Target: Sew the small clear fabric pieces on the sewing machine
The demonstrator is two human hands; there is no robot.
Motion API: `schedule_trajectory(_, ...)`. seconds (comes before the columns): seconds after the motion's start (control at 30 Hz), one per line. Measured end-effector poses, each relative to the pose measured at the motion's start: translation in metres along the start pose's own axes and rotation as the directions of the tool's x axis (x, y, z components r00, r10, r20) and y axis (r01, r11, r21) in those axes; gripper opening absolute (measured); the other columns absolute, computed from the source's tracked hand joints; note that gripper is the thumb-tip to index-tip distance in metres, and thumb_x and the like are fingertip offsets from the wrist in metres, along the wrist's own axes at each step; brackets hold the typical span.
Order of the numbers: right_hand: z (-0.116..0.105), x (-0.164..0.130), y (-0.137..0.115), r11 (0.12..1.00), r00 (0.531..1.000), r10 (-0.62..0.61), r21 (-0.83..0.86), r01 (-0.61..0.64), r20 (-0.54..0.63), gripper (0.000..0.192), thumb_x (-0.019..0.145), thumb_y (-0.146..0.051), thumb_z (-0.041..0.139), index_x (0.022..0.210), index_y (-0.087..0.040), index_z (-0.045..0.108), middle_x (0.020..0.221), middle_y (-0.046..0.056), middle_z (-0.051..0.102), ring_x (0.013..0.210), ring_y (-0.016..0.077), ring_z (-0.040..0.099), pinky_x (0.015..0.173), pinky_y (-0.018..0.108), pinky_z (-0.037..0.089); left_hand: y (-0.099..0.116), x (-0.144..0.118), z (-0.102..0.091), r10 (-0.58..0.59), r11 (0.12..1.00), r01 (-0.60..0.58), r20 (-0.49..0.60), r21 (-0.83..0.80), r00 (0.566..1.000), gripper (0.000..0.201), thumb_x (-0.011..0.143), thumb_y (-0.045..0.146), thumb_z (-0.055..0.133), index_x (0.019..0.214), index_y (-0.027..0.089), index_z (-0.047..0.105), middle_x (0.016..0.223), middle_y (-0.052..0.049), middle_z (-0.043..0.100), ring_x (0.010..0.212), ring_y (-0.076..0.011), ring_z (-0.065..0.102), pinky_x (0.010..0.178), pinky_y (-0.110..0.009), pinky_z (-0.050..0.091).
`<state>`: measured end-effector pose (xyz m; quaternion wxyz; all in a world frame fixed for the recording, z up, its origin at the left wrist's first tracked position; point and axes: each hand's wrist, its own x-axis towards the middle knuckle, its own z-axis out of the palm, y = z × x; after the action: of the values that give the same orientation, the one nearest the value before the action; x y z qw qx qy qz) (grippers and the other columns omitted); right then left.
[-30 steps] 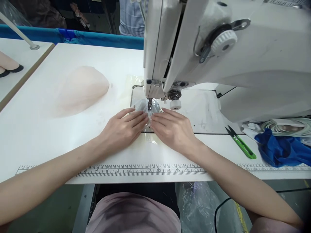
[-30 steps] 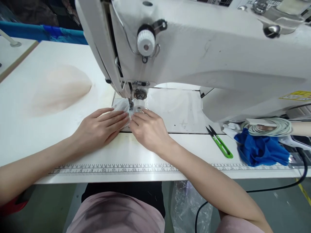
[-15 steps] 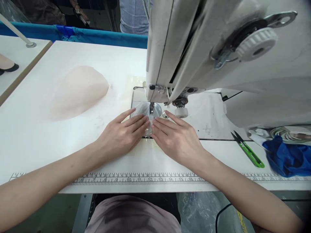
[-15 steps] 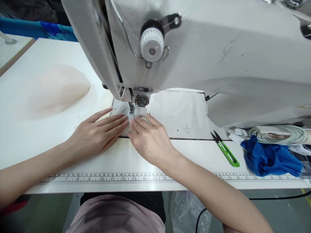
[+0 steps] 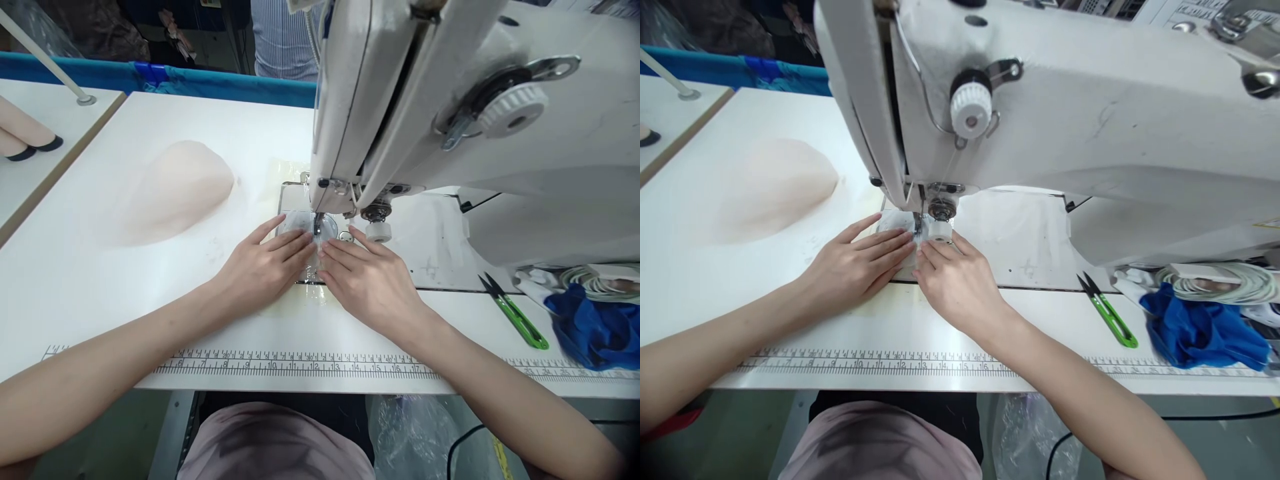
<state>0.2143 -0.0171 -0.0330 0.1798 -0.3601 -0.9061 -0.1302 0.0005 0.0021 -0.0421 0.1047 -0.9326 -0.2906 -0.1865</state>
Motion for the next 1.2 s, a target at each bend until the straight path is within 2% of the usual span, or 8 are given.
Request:
schedule_trajectory(0.17, 0.001, 0.001, 0.001, 0.999, 0.999, 0.038, -0.007, -0.038, 0.019, 0.028, 0.097, -0.023, 0.051, 0.106, -0.008, 0.074, 0.112, 0.01, 0.074, 0.099, 0.0213, 0.072, 0.101, 0.041, 0.052, 0.003, 0.001, -0.003, 0.03, 0.996, -0.029, -0.012, 0.083, 0.999, 0.03, 0.1, 0.022, 0.046, 0.122, 0.013, 0.065, 0.125, -0.009, 0.068, 0.117, -0.0227, 0.065, 0.109, -0.048, 0.047)
schedule_trajectory(0.3, 0.001, 0.002, 0.0, 0.998, 0.998, 0.055, 0.008, -0.055, -0.03, 0.026, 0.097, -0.02, 0.051, 0.103, -0.011, 0.074, 0.107, 0.007, 0.076, 0.096, 0.0188, 0.072, 0.105, 0.039, 0.048, 0.009, -0.002, -0.008, 0.041, 0.995, -0.039, -0.018, 0.087, 0.999, 0.029, 0.099, 0.021, 0.048, 0.12, 0.01, 0.065, 0.12, -0.009, 0.07, 0.112, -0.0211, 0.068, 0.104, -0.045, 0.051)
schedule_trajectory(0.47, 0.0, 0.0, 0.0, 0.998, 0.999, 0.049, -0.026, -0.049, 0.004, 0.028, 0.094, -0.011, 0.047, 0.103, -0.014, 0.074, 0.113, 0.005, 0.074, 0.096, 0.0178, 0.07, 0.107, 0.04, 0.045, 0.011, -0.004, -0.01, 0.042, 0.996, -0.038, -0.046, 0.082, 0.998, 0.028, 0.098, 0.021, 0.051, 0.119, 0.008, 0.065, 0.118, -0.01, 0.071, 0.111, -0.0222, 0.068, 0.108, -0.047, 0.049)
schedule_trajectory(0.8, 0.0, 0.001, 0.0, 0.994, 0.997, 0.069, -0.083, -0.066, 0.026, 0.031, 0.092, -0.006, 0.046, 0.103, -0.017, 0.074, 0.112, 0.002, 0.074, 0.095, 0.0182, 0.067, 0.109, 0.04, 0.042, 0.008, -0.005, -0.006, 0.011, 0.999, -0.01, -0.038, 0.046, 0.999, 0.029, 0.098, 0.021, 0.051, 0.12, 0.01, 0.066, 0.119, -0.01, 0.071, 0.113, -0.023, 0.067, 0.115, -0.049, 0.043)
schedule_trajectory(0.9, 0.001, 0.002, 0.0, 0.992, 0.994, 0.089, -0.094, -0.084, 0.056, 0.033, 0.092, -0.005, 0.046, 0.108, -0.017, 0.072, 0.114, 0.002, 0.073, 0.098, 0.0189, 0.066, 0.109, 0.041, 0.041, 0.004, -0.004, -0.004, 0.001, 0.999, 0.0, -0.045, 0.039, 0.999, 0.03, 0.098, 0.023, 0.051, 0.12, 0.009, 0.066, 0.12, -0.011, 0.07, 0.114, -0.0236, 0.067, 0.117, -0.049, 0.04)
schedule_trajectory(1.03, 0.004, 0.004, 0.003, 0.989, 0.991, 0.108, -0.111, -0.099, 0.084, 0.037, 0.092, -0.004, 0.045, 0.118, -0.016, 0.068, 0.119, 0.004, 0.072, 0.102, 0.0203, 0.065, 0.11, 0.043, 0.04, 0.001, -0.002, -0.001, -0.03, 0.999, 0.031, -0.03, 0.033, 0.999, 0.031, 0.099, 0.026, 0.049, 0.121, 0.012, 0.065, 0.122, -0.01, 0.07, 0.116, -0.0225, 0.066, 0.118, -0.049, 0.038)
schedule_trajectory(1.2, 0.007, 0.006, 0.007, 0.99, 0.992, 0.114, -0.089, -0.108, 0.056, 0.033, 0.093, -0.008, 0.046, 0.115, -0.016, 0.069, 0.117, 0.005, 0.072, 0.103, 0.0216, 0.064, 0.108, 0.045, 0.04, -0.004, 0.002, 0.005, -0.094, 0.995, 0.094, -0.006, -0.024, 0.996, 0.033, 0.1, 0.026, 0.046, 0.124, 0.013, 0.064, 0.125, -0.009, 0.068, 0.119, -0.0224, 0.064, 0.118, -0.05, 0.036)
